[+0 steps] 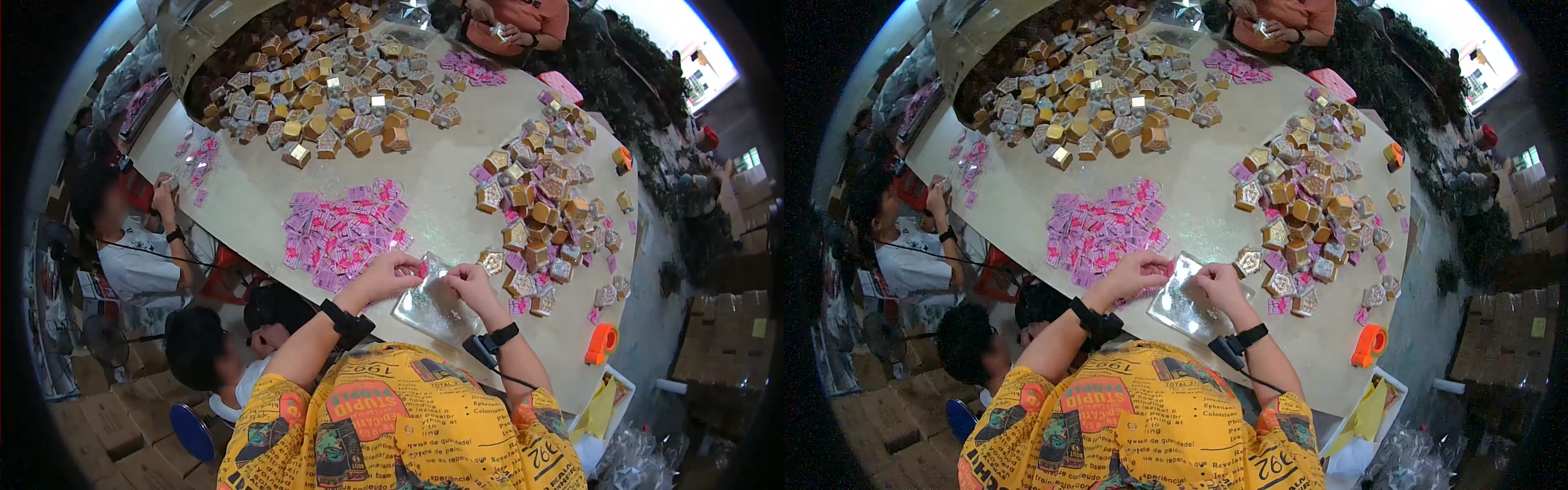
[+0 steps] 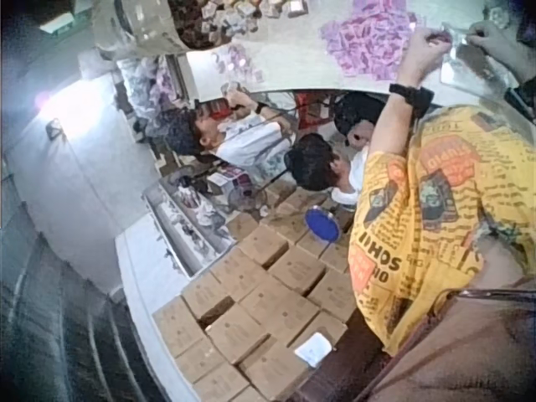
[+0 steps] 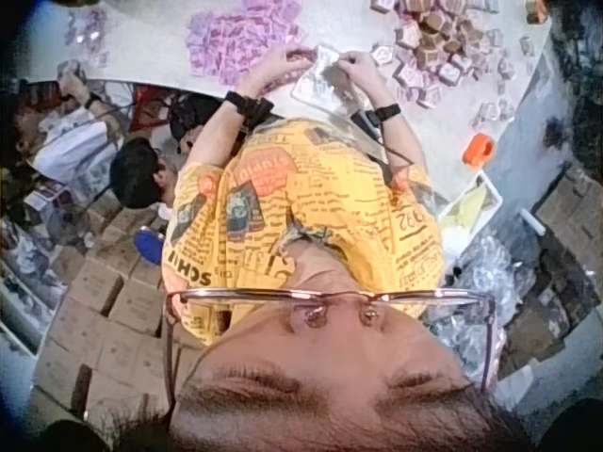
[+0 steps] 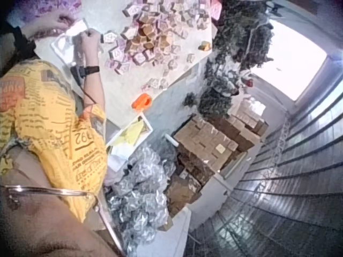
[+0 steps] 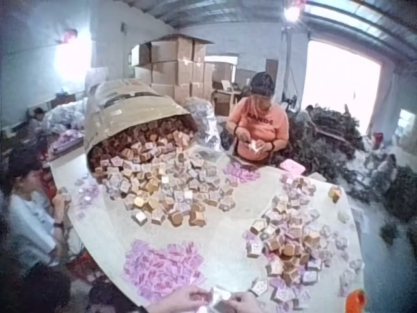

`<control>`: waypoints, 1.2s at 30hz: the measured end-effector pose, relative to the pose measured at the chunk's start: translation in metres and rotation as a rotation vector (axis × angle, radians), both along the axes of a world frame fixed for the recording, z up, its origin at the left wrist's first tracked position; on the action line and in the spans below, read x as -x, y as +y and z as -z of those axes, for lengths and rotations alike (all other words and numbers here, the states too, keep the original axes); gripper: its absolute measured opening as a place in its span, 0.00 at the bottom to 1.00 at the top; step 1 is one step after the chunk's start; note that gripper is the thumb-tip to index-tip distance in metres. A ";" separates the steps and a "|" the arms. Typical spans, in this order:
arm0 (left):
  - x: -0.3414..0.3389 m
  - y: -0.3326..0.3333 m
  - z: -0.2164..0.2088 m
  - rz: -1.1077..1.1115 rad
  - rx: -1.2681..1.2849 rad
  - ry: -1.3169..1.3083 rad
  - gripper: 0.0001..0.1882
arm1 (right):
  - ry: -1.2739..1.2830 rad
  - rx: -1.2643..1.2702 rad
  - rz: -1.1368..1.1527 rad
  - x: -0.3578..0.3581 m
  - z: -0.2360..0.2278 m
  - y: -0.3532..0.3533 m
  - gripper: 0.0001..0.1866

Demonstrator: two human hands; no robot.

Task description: The person wraps small, gold, house-shaped boxes with pink paper and secures them with tape. They repeatedly pick up a box, wrap it, and place it on the table among other wrapped items.

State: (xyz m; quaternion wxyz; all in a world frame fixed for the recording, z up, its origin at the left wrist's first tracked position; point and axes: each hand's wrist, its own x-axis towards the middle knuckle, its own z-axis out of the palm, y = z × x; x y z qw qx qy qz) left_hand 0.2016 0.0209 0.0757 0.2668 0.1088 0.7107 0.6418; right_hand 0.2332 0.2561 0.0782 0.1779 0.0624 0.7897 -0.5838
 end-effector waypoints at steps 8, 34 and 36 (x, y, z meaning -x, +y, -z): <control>-0.006 0.010 -0.037 -0.191 0.106 0.395 0.19 | 0.129 0.060 0.020 0.013 -0.027 -0.006 0.08; 0.028 0.011 -0.075 0.179 0.450 1.110 0.06 | -0.115 0.734 0.008 0.027 -0.016 -0.023 0.03; 0.033 0.011 -0.081 0.238 0.485 1.134 0.06 | -0.168 0.776 -0.013 0.029 -0.014 -0.022 0.03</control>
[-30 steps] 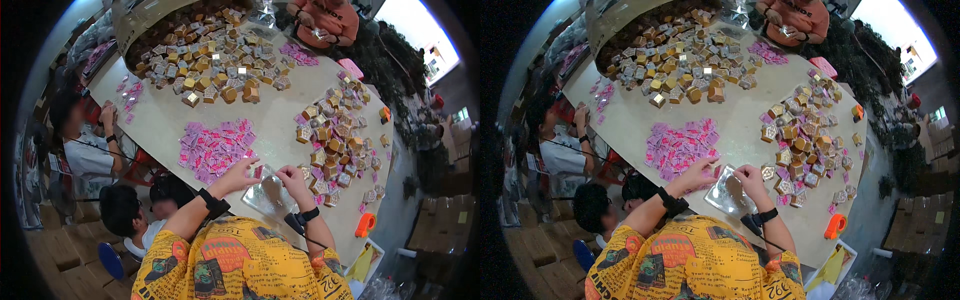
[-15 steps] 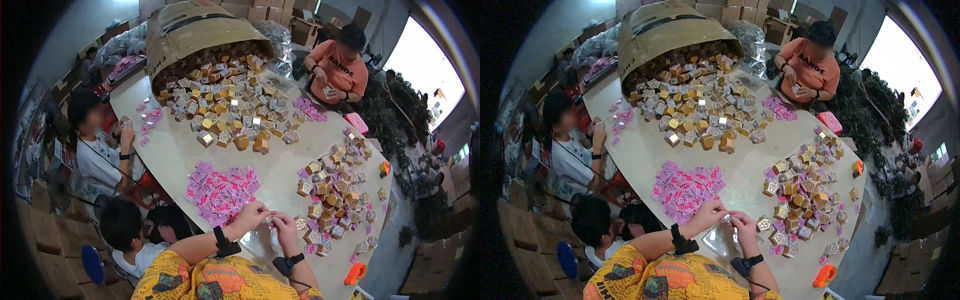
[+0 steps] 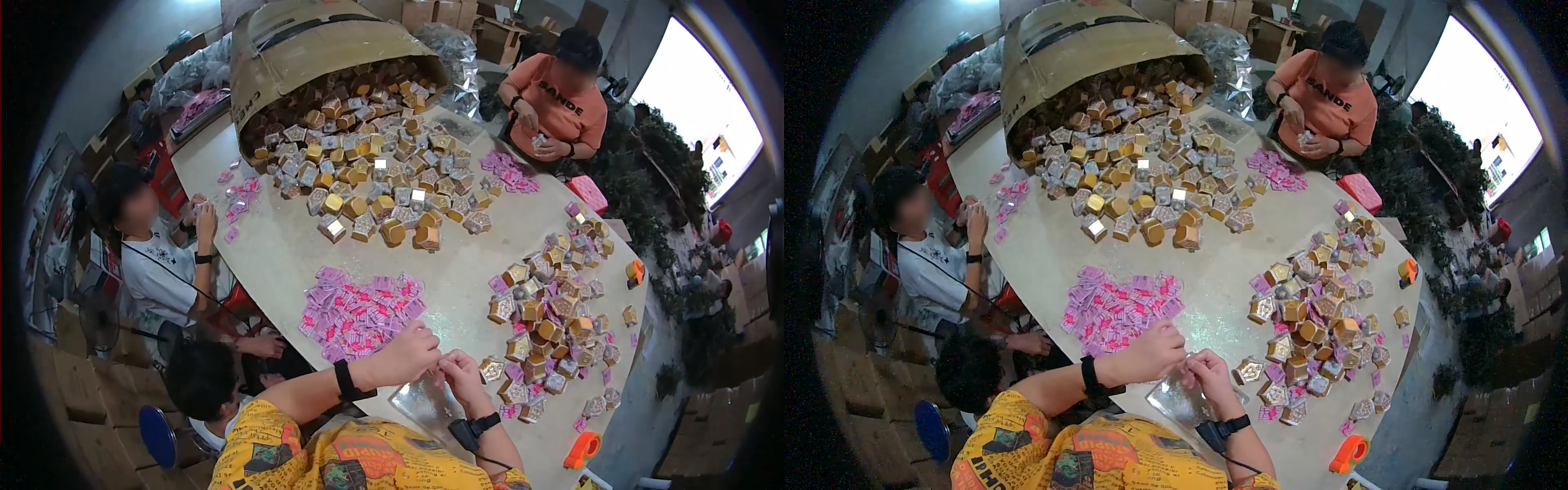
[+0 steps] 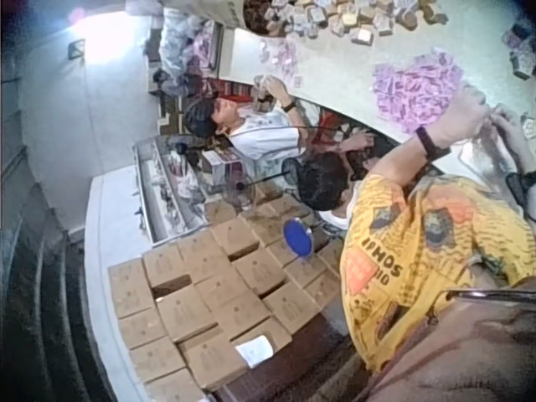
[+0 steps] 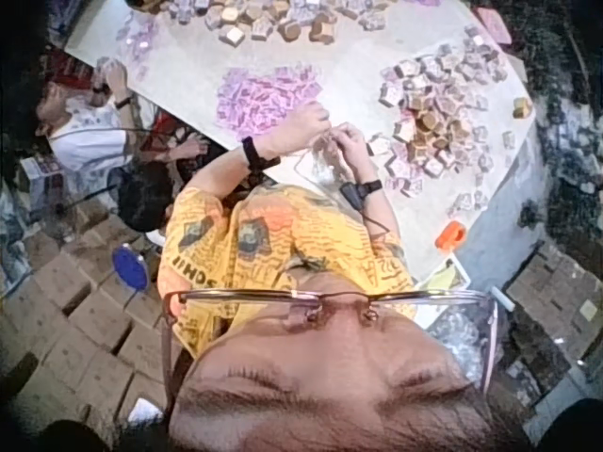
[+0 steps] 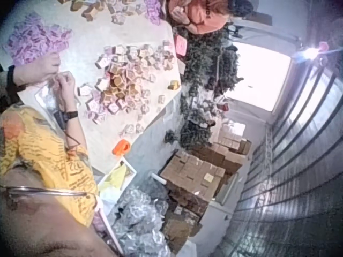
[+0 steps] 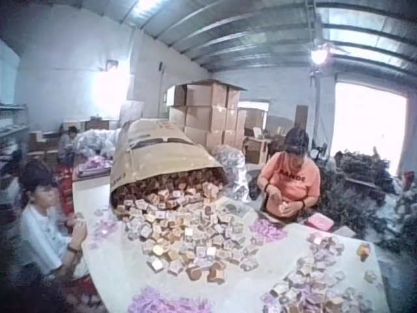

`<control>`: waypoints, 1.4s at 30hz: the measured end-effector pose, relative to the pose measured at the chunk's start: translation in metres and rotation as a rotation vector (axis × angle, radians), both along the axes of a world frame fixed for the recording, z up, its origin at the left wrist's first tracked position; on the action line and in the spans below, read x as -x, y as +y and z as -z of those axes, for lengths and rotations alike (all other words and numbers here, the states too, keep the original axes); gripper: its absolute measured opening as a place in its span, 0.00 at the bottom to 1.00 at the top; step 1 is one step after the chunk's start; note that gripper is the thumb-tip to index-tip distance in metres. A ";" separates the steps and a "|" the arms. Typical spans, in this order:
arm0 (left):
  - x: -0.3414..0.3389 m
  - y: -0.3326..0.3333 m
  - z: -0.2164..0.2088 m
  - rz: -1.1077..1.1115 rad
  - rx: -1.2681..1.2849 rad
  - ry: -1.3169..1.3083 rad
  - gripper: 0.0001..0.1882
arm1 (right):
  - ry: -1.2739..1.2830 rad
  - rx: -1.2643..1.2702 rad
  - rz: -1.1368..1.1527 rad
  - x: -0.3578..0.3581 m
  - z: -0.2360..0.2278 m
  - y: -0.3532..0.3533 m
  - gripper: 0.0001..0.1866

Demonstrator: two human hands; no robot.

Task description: The person wraps small, gold, house-shaped boxes with pink paper and secures them with tape. They repeatedly pick up a box, wrap it, and place it on the table among other wrapped items.

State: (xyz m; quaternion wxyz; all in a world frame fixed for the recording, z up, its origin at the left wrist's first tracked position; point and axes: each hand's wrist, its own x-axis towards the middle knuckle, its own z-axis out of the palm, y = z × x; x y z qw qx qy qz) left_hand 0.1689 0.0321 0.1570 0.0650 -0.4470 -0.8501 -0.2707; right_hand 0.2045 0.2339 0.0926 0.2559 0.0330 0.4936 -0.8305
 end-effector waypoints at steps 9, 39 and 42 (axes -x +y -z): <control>0.034 0.011 -0.003 0.186 0.222 0.140 0.10 | -0.084 -0.077 -0.099 0.013 -0.003 0.006 0.04; 0.080 0.019 0.084 -0.086 -0.177 -1.091 0.10 | 0.843 -1.026 -0.026 0.047 -0.002 0.006 0.04; 0.093 0.018 0.099 -0.104 -0.183 -1.365 0.09 | 1.029 -1.151 -0.070 0.056 -0.003 0.005 0.05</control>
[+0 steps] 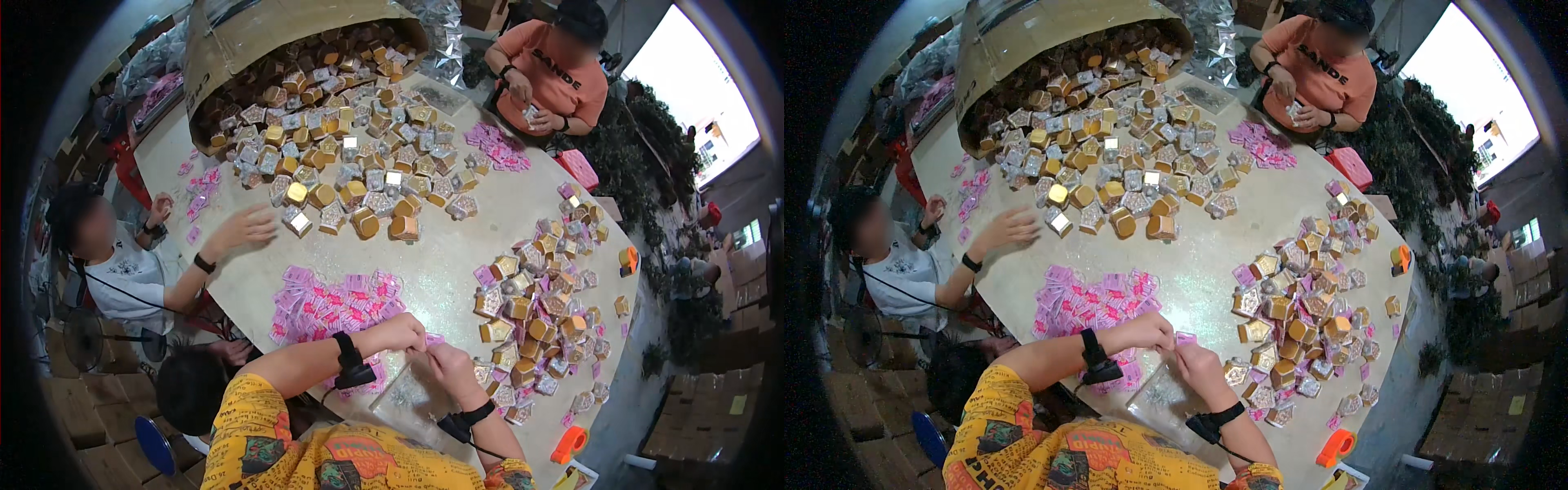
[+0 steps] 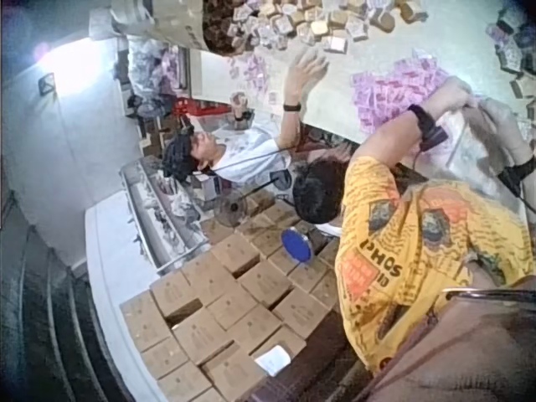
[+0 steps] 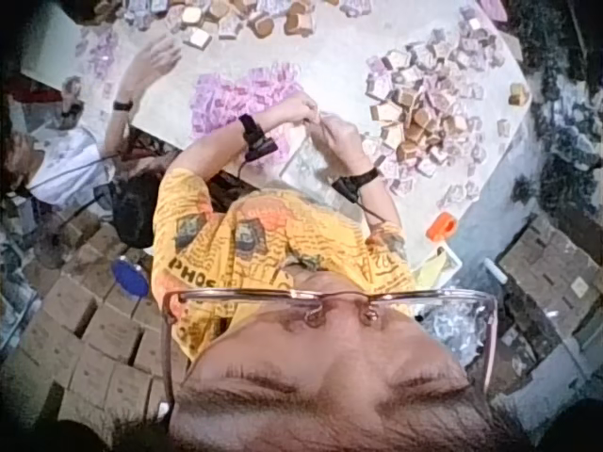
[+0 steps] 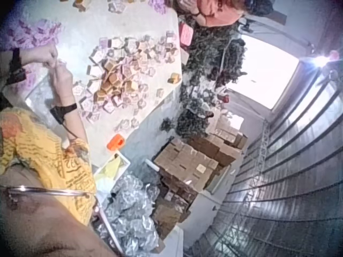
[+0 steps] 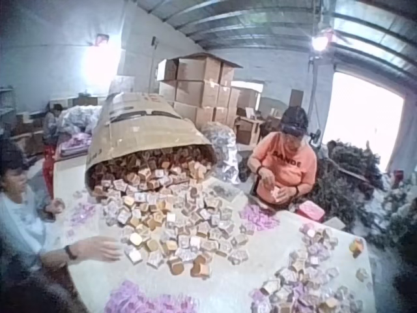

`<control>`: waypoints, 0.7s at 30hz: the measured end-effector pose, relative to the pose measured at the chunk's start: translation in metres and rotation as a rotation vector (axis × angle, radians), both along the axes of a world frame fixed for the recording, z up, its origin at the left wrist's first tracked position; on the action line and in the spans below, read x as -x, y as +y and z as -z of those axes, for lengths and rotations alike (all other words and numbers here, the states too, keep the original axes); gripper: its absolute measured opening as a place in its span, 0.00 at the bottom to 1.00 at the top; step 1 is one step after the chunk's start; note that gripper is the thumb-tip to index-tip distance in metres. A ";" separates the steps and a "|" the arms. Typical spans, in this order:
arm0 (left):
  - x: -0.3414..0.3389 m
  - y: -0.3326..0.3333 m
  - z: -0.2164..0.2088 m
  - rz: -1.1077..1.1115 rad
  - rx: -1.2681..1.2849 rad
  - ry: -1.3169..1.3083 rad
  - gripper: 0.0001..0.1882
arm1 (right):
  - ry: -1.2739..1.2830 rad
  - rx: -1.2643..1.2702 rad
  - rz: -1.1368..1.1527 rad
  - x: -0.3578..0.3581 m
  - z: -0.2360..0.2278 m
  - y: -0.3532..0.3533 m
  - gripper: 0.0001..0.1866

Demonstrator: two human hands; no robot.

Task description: The person wraps small, gold, house-shaped boxes with pink paper and secures them with tape. They repeatedly pick up a box, wrap it, and place it on the table among other wrapped items.

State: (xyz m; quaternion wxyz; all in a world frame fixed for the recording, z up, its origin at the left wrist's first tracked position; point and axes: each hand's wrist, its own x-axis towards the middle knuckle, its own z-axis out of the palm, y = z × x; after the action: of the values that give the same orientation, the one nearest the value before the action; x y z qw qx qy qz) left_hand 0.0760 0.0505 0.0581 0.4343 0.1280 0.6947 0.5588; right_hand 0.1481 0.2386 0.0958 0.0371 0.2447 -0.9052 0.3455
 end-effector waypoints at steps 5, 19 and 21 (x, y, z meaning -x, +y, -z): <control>0.059 0.008 -0.012 0.019 0.380 0.805 0.11 | 0.045 -0.019 0.075 0.008 0.017 0.004 0.05; 0.136 0.003 0.058 -0.470 0.494 0.810 0.21 | -0.207 0.105 0.353 0.008 -0.005 0.029 0.05; 0.114 -0.007 0.064 -0.413 0.258 0.706 0.33 | -0.259 0.163 0.409 0.021 -0.028 0.028 0.05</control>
State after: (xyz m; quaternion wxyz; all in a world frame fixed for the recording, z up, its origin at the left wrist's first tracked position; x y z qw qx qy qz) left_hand -0.0383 0.0432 -0.0058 0.0613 0.1141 0.8761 0.4644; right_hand 0.1271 0.2667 0.1237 0.0095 0.0064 -0.9023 0.4311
